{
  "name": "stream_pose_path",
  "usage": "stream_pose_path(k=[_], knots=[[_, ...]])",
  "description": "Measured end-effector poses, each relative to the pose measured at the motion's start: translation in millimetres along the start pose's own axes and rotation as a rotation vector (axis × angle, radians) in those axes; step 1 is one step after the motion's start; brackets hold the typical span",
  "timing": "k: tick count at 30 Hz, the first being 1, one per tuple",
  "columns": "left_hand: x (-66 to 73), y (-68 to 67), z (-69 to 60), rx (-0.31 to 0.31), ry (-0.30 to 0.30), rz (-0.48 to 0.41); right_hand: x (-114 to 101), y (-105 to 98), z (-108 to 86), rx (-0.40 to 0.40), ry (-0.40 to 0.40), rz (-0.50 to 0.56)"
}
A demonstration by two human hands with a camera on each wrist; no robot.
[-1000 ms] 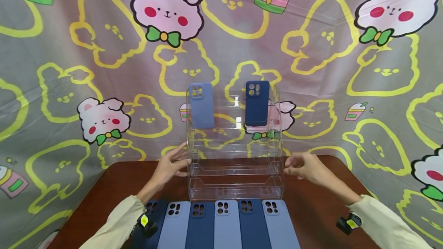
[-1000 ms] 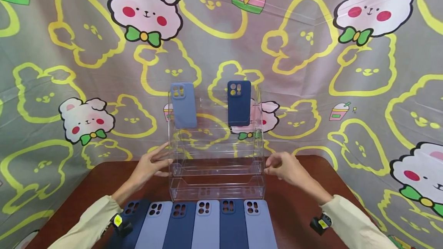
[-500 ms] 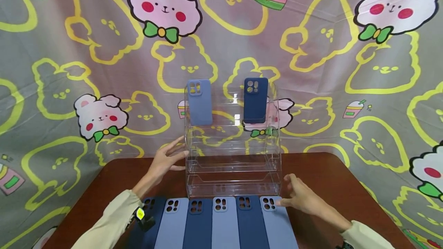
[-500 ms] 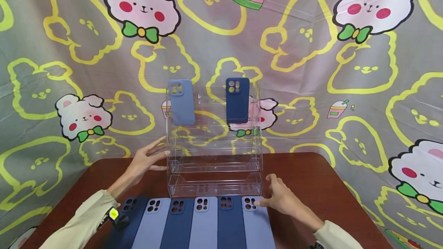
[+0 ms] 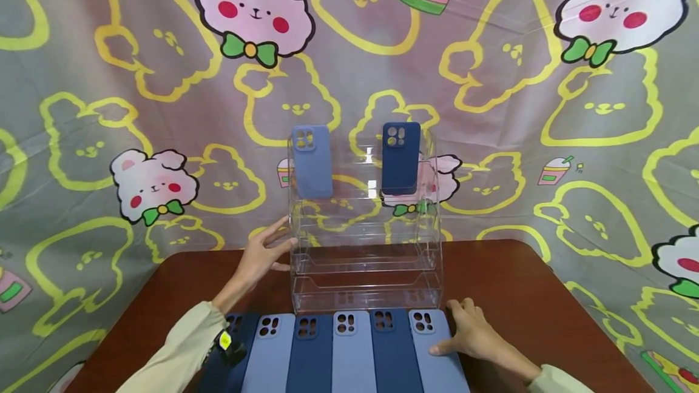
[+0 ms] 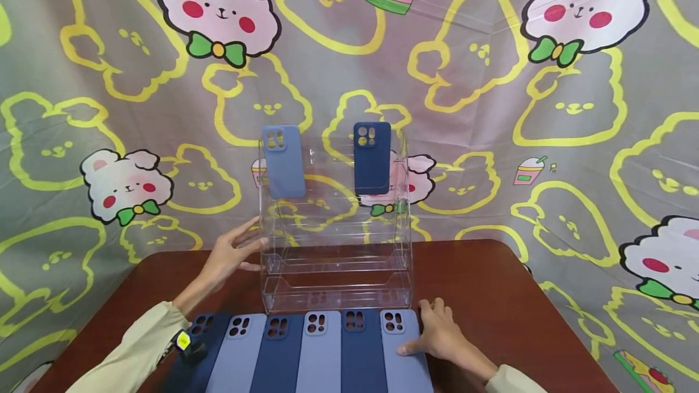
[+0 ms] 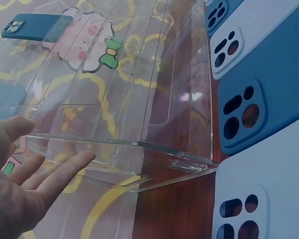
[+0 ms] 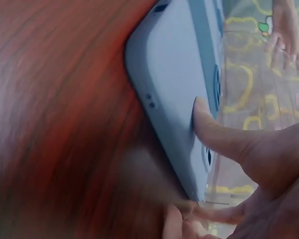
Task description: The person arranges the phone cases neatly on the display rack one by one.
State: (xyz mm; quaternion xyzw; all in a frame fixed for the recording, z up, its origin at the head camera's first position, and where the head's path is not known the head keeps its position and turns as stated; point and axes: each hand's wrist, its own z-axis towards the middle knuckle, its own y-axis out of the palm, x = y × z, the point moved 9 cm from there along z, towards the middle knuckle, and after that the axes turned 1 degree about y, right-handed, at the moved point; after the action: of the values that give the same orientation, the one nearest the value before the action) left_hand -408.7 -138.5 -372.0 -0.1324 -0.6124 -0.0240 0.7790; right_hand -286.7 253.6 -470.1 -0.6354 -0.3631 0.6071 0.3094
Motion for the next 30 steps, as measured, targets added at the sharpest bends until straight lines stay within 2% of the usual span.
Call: stream_pose_path(k=[3,8,15,22,24,30], knots=[[2.2,-0.7,0.6,-0.007,-0.003,0.013,0,-1,3.2,0.008,-0.016,0.038],[6.1,-3.9,0.7,-0.008,0.013,0.030,-3,1,10.2,-0.010,-0.034,0.043],[-1.9,0.7,-2.7,-0.010,-0.001,0.042,-3,-3,1.5,-0.024,-0.005,0.132],[-3.7,2.2,-1.6,-0.003,0.003,0.051,10,-1,-0.7,-0.018,0.142,0.289],[-3.9,2.3,-1.3,-0.008,0.000,0.050,13,-2,0.0,-0.025,0.147,0.344],[-1.4,2.5,0.1,-0.073,-0.014,0.025,15,-9,1.0,-0.137,0.020,0.533]])
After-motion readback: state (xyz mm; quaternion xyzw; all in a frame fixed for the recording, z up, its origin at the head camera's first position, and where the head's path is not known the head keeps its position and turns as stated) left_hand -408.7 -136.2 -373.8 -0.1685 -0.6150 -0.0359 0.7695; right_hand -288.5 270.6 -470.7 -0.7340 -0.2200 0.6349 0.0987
